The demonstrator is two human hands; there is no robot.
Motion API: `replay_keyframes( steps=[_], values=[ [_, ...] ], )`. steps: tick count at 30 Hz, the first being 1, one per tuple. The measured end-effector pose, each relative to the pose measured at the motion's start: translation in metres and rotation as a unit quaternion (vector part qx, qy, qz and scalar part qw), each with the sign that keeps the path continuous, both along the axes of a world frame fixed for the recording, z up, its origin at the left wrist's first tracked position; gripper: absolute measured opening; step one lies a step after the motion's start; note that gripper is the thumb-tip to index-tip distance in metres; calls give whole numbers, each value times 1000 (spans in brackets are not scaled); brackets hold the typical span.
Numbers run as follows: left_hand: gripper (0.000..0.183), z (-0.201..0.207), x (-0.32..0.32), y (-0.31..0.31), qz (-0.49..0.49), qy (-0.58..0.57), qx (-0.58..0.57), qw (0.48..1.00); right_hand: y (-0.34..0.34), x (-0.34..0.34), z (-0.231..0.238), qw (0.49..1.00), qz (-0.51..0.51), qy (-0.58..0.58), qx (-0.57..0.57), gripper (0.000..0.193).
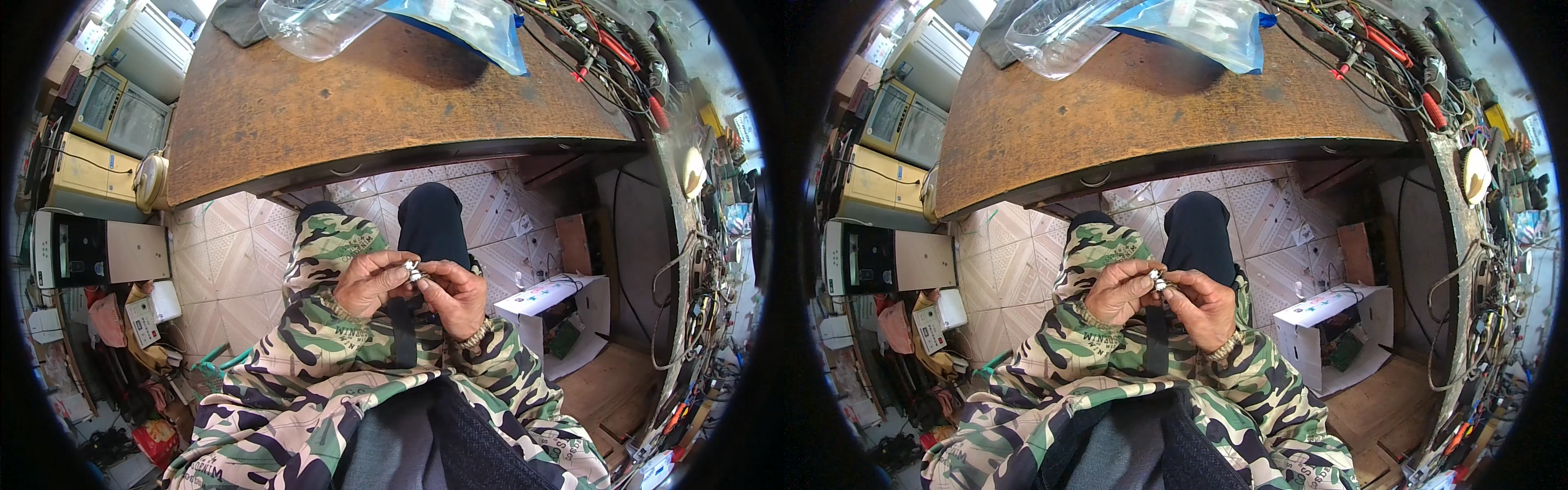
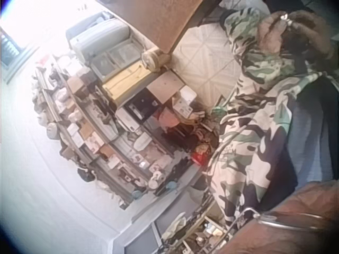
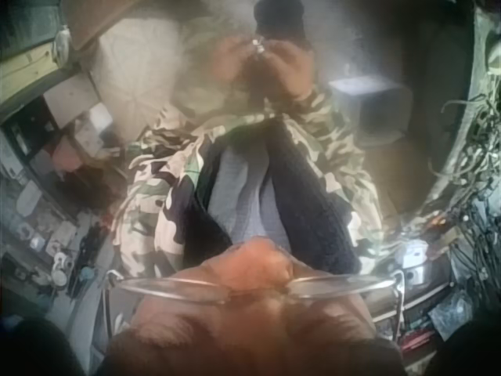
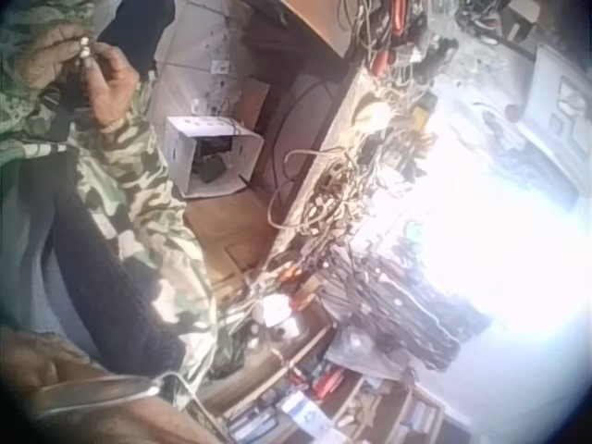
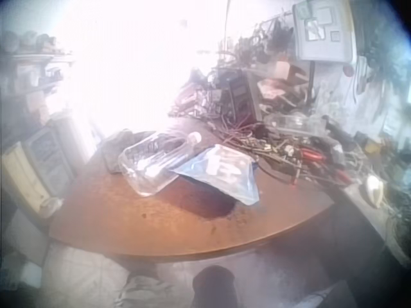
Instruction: The person uses a small tool to scrape or clean the inside of a plastic bottle, then retrieves a small metallic component and manipulates it with both hands, appearing to assemble or adjust its parts. The work is performed at a cluttered electronics workbench.
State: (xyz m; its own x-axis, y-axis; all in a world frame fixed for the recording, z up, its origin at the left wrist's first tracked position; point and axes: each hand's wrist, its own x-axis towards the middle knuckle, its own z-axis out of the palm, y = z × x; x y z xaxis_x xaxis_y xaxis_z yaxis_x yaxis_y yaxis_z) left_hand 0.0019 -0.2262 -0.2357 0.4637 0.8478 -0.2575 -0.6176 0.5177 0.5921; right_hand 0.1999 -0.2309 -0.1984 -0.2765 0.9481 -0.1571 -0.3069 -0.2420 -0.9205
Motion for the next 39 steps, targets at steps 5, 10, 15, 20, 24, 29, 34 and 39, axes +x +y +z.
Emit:
replay_keyframes(
  steps=[5, 10, 15, 20, 24, 29, 34, 39],
  values=[
    [31, 8, -1, 1, -12, 26, -6, 1000, 0, 0, 1, 1000, -8, -2, -12, 22],
    [33, 6, 0, 2, -13, 50, 19, 999, -1, -2, -10, 999, -39, 2, -1, 23],
    [32, 3, -2, 0, -10, 103, 61, 993, 0, -2, -11, 999, -40, 2, -4, 24],
    [31, -1, -1, 1, -6, 96, 70, 993, -1, -3, -8, 999, -41, 6, 2, 24],
    [31, -1, 0, 1, 3, 97, 77, 992, -1, -3, -7, 999, -33, -3, 0, 23],
    [31, 0, 0, 0, 6, 124, 72, 990, -1, -4, -3, 1000, -24, -3, -8, 19],
    [30, 4, 4, 1, 42, 101, 88, 990, -1, -1, -1, 998, -38, -28, -29, 9],
    [29, 8, 5, 0, 14, 224, 134, 965, 5, 2, 9, 994, -15, -55, -97, 12]
  ],
)
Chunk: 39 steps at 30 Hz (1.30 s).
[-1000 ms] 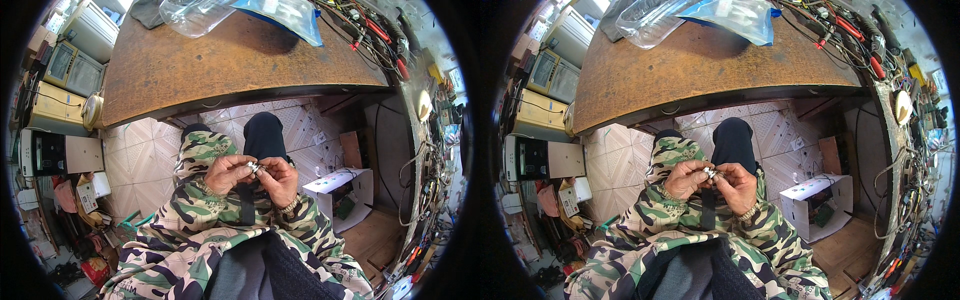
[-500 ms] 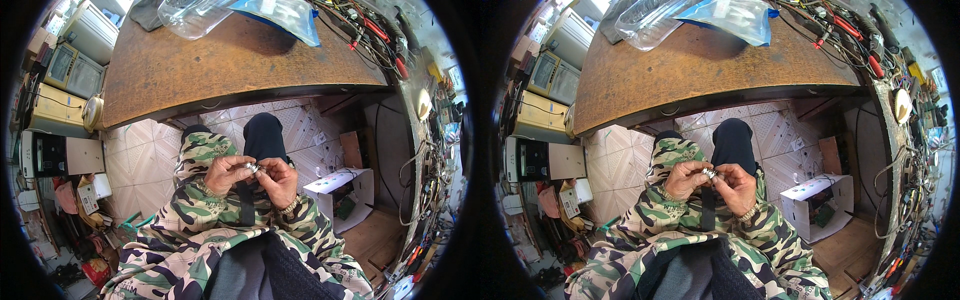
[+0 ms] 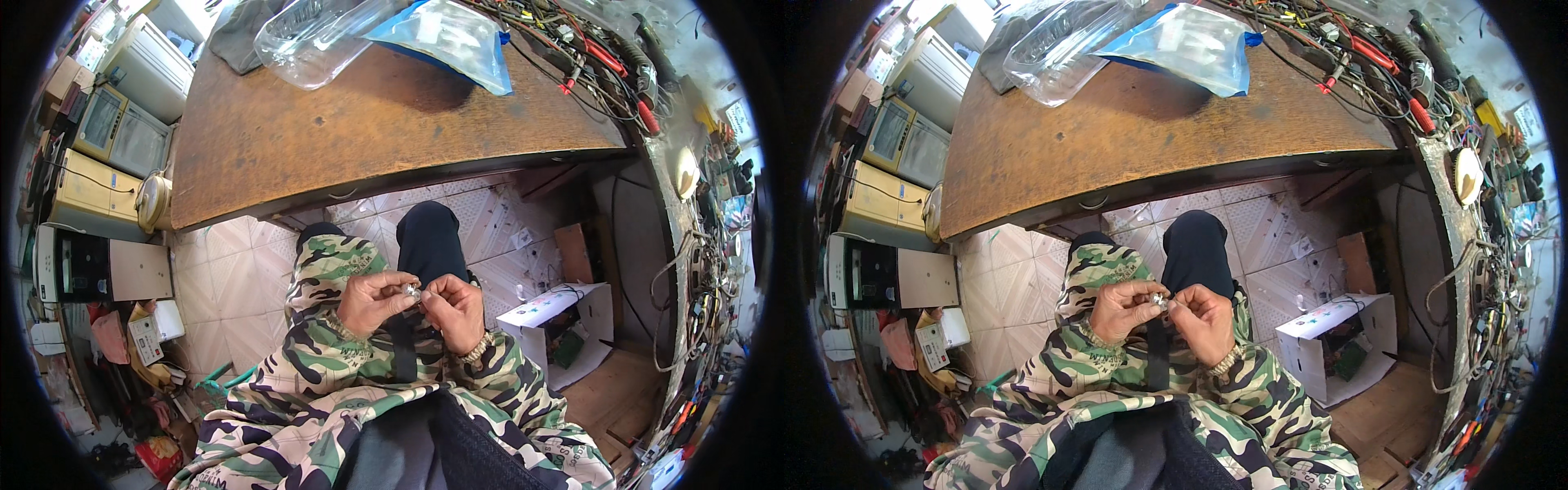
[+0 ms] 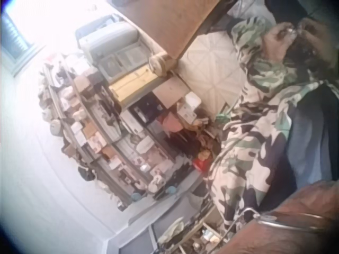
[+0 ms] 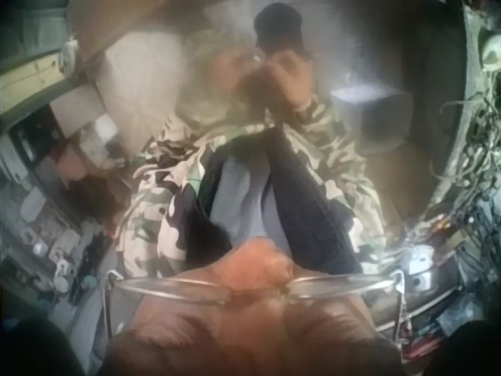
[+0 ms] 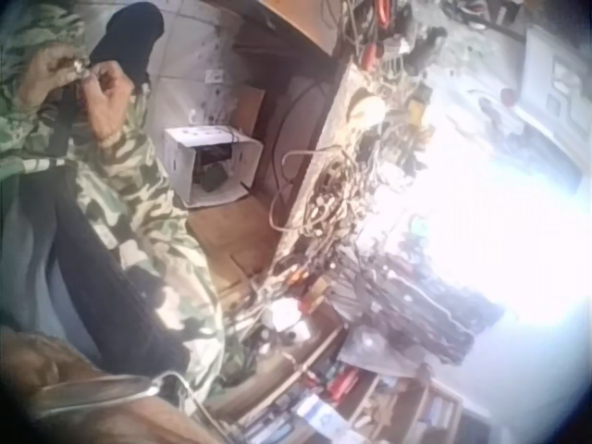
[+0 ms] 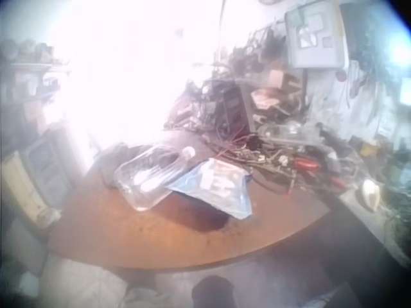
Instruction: The person uses a small tool to scrape or clean the inside of a plastic bottle, then retrieves a small metallic component and manipulates it with both hands, appearing to assemble or adjust its parts. The work is performed at a cluttered electronics workbench.
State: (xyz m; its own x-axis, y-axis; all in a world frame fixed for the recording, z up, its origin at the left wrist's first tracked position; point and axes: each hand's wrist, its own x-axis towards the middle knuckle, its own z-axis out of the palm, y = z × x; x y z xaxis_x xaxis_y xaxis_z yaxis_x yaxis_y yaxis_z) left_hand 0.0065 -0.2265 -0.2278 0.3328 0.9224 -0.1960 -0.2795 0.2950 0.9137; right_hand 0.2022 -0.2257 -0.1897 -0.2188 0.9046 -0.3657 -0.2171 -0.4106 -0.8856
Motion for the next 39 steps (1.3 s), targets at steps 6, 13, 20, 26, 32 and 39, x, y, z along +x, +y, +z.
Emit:
replay_keyframes(
  steps=[6, 13, 20, 26, 32, 39],
  values=[
    [31, 8, 4, 1, 15, 62, 54, 997, 3, -6, 7, 993, -62, 38, -90, 15],
    [25, 2, 8, 0, 44, 69, 92, 992, 1, -15, 1, 990, -71, -117, 37, 19],
    [24, 3, 8, -1, 51, 67, 88, 993, 1, -10, 5, 998, -44, -36, -26, 18],
    [26, -1, 6, -1, 41, 67, 37, 996, 0, -10, 8, 999, -37, 16, -20, 16],
    [27, -4, 3, -7, 50, -153, -77, 984, -4, -4, 12, 993, -44, 108, -28, 16],
    [29, 10, 0, -13, 54, -292, -95, 950, -9, -6, 28, 996, -18, 33, 77, 12]
  ],
)
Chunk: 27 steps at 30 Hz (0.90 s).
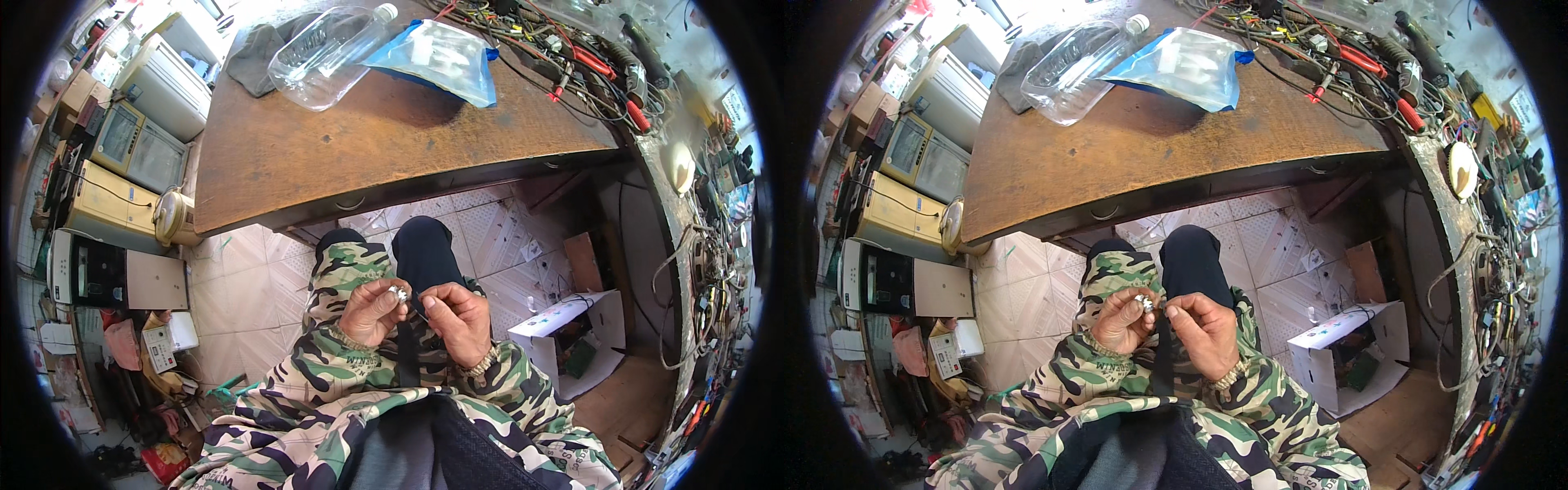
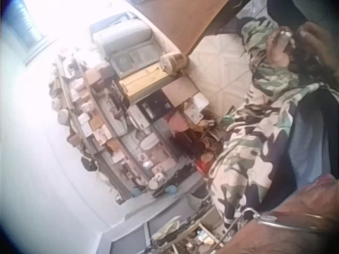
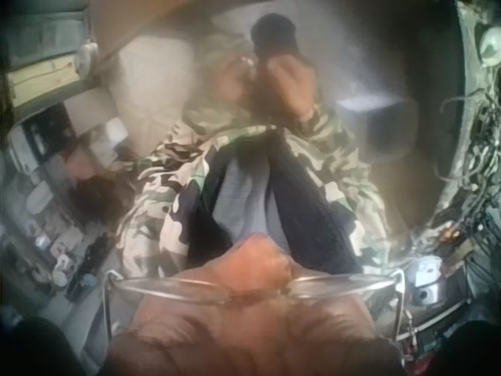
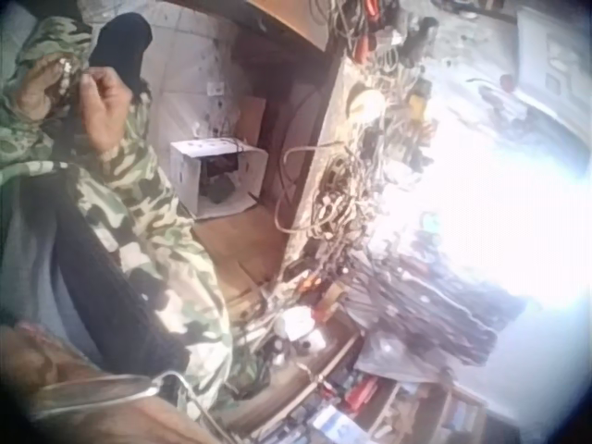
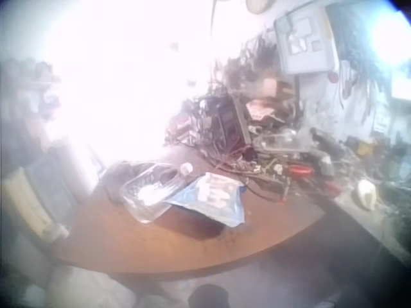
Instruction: The person uses a small tool to scrape or clean the inside of a plastic bottle, then retrieves a small metallic component and manipulates it with both hands, appearing to assemble or adjust its parts. The work is performed at a cluttered electronics workbench.
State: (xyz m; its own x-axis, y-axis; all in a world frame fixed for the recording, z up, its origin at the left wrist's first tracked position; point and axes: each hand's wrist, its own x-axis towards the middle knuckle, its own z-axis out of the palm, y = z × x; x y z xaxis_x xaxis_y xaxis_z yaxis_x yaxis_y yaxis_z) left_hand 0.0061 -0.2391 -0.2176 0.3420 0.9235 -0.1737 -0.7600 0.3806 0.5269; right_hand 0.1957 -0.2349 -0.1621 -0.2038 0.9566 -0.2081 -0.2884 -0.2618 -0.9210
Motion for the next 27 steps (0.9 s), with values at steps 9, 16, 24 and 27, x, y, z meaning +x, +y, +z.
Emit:
replay_keyframes(
  steps=[9, 16, 24, 27],
  values=[
    [27, 30, -5, -13, 28, 107, 54, 992, -14, -7, 27, 960, -48, -189, 203, 4],
    [33, 27, -4, -14, 23, 163, 110, 980, -22, -5, 24, 961, -41, -193, 195, 3],
    [30, 21, -3, -10, 14, 145, 117, 982, -20, -5, 19, 955, -43, -223, 189, 3],
    [31, 21, -4, -9, 11, 165, 121, 979, -19, -5, 15, 959, -46, -210, 183, 3]
  ],
)
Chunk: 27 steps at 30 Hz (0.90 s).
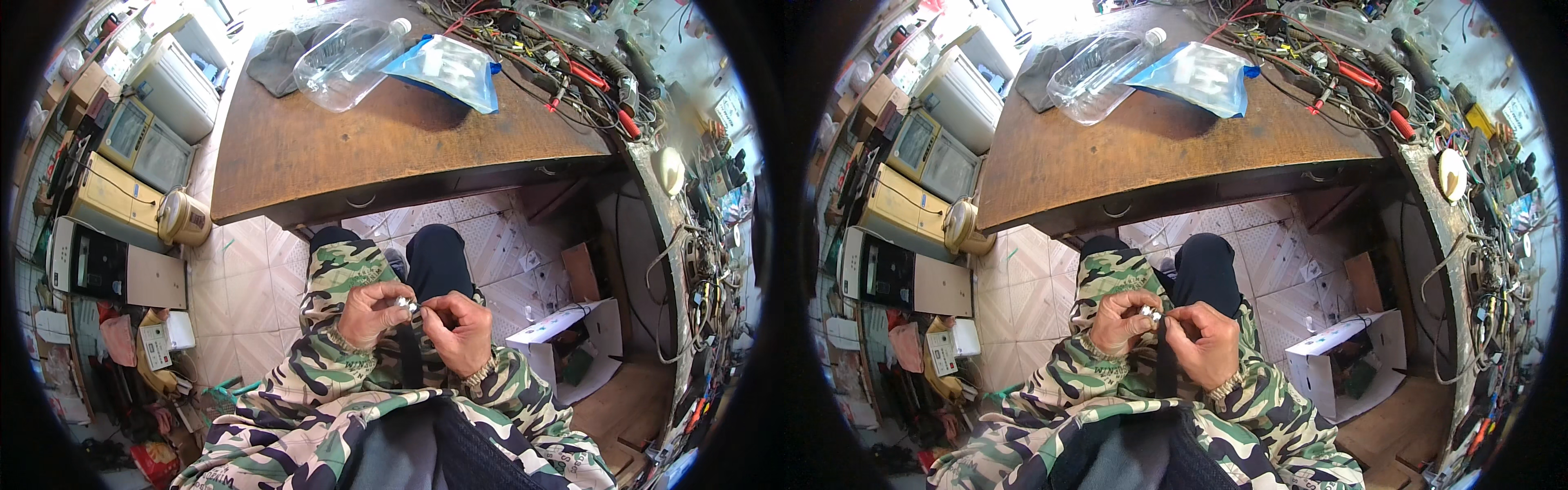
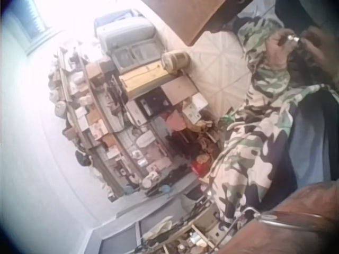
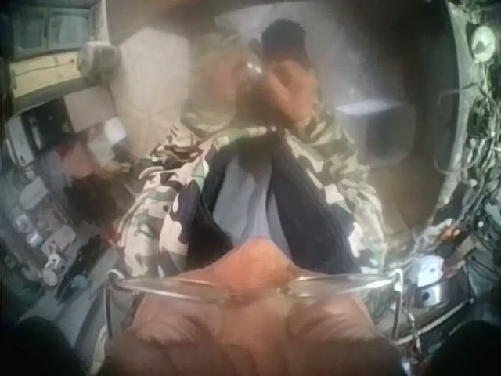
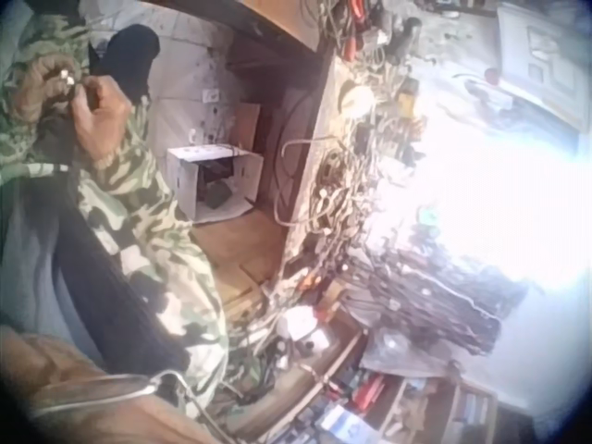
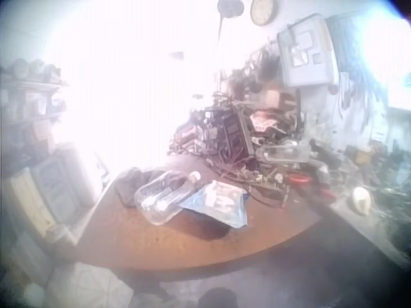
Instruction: The person uses a small tool to scrape or clean the inside of a plastic bottle, then retrieves a small metallic component and manipulates it with both hands, appearing to assemble or adjust its parts. The work is performed at a cluttered electronics workbench.
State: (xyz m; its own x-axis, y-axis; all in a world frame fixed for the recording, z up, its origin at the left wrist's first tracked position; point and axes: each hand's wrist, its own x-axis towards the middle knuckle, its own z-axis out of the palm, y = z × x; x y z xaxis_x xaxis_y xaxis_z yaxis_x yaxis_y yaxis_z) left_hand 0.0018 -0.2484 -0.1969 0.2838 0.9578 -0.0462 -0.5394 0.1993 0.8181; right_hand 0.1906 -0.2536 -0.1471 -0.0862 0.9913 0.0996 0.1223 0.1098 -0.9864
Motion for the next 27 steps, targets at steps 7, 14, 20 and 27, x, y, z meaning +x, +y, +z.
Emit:
replay_keyframes(
  steps=[7, 14, 20, 27],
  values=[
    [30, 5, 2, 5, 7, 36, -26, 999, 5, 1, -1, 998, -13, 16, -58, 7],
    [27, 4, 1, 9, 14, 83, 15, 996, 9, 0, -5, 997, -11, 19, -70, 7],
    [28, 10, 0, 11, 4, 124, 23, 992, 8, -2, -5, 995, -5, 54, -89, 6],
    [28, 9, 2, 10, 19, 112, 30, 993, 8, -3, -3, 992, -1, 74, -105, 6]
  ],
)
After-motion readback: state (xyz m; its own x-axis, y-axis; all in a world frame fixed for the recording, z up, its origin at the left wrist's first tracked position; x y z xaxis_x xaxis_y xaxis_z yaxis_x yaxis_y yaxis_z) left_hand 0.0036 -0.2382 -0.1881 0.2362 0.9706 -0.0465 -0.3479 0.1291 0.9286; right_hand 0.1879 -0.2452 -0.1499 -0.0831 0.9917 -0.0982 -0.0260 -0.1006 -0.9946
